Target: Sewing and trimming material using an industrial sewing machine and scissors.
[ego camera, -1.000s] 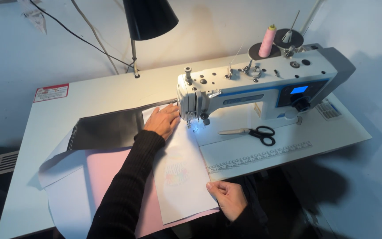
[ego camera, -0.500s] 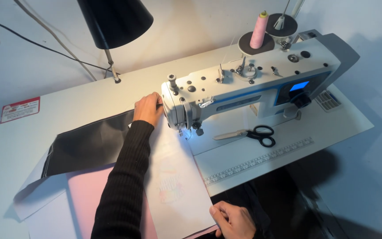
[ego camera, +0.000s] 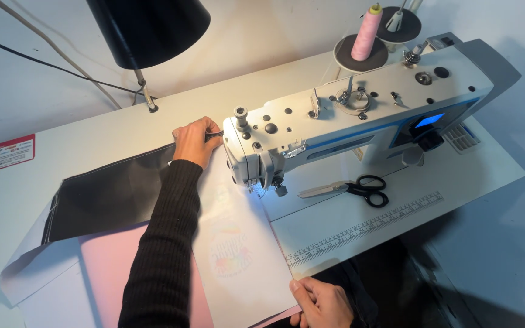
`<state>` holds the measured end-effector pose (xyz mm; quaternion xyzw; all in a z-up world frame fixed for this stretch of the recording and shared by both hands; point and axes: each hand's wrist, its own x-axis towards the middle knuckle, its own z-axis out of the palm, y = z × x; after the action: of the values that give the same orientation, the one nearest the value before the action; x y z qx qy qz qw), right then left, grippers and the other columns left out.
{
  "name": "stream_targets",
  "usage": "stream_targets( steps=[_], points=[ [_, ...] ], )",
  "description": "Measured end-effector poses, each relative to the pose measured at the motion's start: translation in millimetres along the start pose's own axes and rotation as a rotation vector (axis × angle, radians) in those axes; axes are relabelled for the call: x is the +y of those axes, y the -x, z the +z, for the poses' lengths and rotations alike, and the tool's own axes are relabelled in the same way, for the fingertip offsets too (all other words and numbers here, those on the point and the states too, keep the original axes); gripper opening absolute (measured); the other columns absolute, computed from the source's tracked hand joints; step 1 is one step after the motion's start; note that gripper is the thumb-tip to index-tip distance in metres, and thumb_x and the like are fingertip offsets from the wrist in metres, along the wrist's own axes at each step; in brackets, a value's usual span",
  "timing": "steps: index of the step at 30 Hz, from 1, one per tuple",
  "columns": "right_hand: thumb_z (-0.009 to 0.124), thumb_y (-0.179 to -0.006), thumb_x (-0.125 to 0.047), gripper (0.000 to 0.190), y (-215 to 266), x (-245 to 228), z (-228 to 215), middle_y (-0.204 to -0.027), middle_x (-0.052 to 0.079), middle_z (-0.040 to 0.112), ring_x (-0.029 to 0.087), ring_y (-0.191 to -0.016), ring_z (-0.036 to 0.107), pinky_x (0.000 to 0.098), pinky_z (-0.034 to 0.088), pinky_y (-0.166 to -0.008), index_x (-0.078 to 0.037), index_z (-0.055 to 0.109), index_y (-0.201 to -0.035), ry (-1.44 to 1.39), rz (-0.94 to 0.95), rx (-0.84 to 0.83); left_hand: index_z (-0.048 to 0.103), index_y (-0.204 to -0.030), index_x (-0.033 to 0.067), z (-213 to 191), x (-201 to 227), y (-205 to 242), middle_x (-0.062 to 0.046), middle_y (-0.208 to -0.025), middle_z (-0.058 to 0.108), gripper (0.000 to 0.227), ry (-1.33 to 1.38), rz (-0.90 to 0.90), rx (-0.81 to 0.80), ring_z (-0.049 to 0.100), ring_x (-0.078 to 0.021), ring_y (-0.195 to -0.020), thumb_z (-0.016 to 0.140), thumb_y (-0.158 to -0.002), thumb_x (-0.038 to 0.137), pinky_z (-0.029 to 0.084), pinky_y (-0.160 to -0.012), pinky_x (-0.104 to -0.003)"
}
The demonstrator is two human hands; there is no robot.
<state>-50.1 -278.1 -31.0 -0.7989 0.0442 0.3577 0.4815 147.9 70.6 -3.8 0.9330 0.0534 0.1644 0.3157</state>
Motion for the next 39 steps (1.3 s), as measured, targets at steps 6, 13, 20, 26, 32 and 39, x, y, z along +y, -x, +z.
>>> stream_targets(
  steps=[6,13,20,26,32,39],
  points=[
    [0.068,-0.094,-0.035,0.037,0.6,-12.6,2.7,-0.048,0.006,0.068,0.012,-0.046,0.071,0.0278,0.052,-0.049,-0.003,0.079,-0.08,0.22,-0.025,0.103,0.072,-0.09,0.0063,-4.2,-3.3,-6.2,-0.012,-0.085,0.074,0.019,-0.027,0.037,-0.001,0.069,-0.0271,-0.081,0.082,-0.082,0.02,0.037,-0.092,-0.041],
    [0.073,-0.085,-0.047,0.028,-0.8,3.0,11.1,-0.056,-0.001,0.073,0.007,-0.059,0.077,0.024,0.062,-0.063,-0.02,0.077,-0.089,0.685,-0.1,0.385,0.071,-0.09,0.0042,-4.7,-7.9,-12.9,-0.011,-0.088,0.073,0.021,-0.063,0.168,0.049,0.066,-0.0279,-0.084,0.081,-0.084,0.022,0.039,-0.093,-0.043],
    [0.063,-0.093,-0.049,0.064,-21.1,4.2,0.7,-0.149,0.014,0.053,0.034,-0.137,0.049,0.0619,0.039,-0.105,-0.008,0.057,-0.141,1.019,-1.148,0.29,0.072,-0.089,0.0031,-6.7,-2.1,-8.1,-0.011,-0.086,0.073,0.02,-0.08,0.178,0.074,0.065,-0.028,-0.083,0.082,-0.085,0.02,0.043,-0.091,-0.043],
    [0.063,-0.091,-0.06,0.083,-34.7,21.3,-0.4,-0.155,0.017,0.044,0.037,-0.141,0.042,0.0701,0.03,-0.104,-0.005,0.045,-0.149,1.078,-1.121,0.218,0.07,-0.089,-0.0014,-9.1,-9.2,-15.1,-0.015,-0.087,0.073,0.02,0.094,0.212,0.077,0.069,-0.0284,-0.08,0.081,-0.083,0.014,0.054,-0.075,-0.04],
    [0.057,-0.086,-0.064,0.087,-35.2,11.5,1.0,-0.157,0.014,0.042,0.034,-0.146,0.04,0.0794,0.024,-0.106,-0.008,0.045,-0.15,1.103,-0.992,0.166,0.071,-0.089,-0.0019,-14.3,-12.5,-21.7,-0.017,-0.086,0.073,0.02,0.115,0.11,0.025,0.07,-0.0286,-0.077,0.082,-0.083,0.013,0.055,-0.071,-0.04],
    [0.053,-0.095,-0.066,0.074,-53.2,17.4,-1.9,-0.158,0.01,0.042,0.03,-0.143,0.04,0.0814,0.018,-0.102,-0.016,0.048,-0.15,1.14,-1.028,0.3,0.072,-0.09,-0.001,-18.3,-28.0,-25.1,-0.016,-0.088,0.074,0.021,0.102,0.06,0.077,0.072,-0.0275,-0.079,0.083,-0.082,0.015,0.056,-0.074,-0.038]
  ],
)
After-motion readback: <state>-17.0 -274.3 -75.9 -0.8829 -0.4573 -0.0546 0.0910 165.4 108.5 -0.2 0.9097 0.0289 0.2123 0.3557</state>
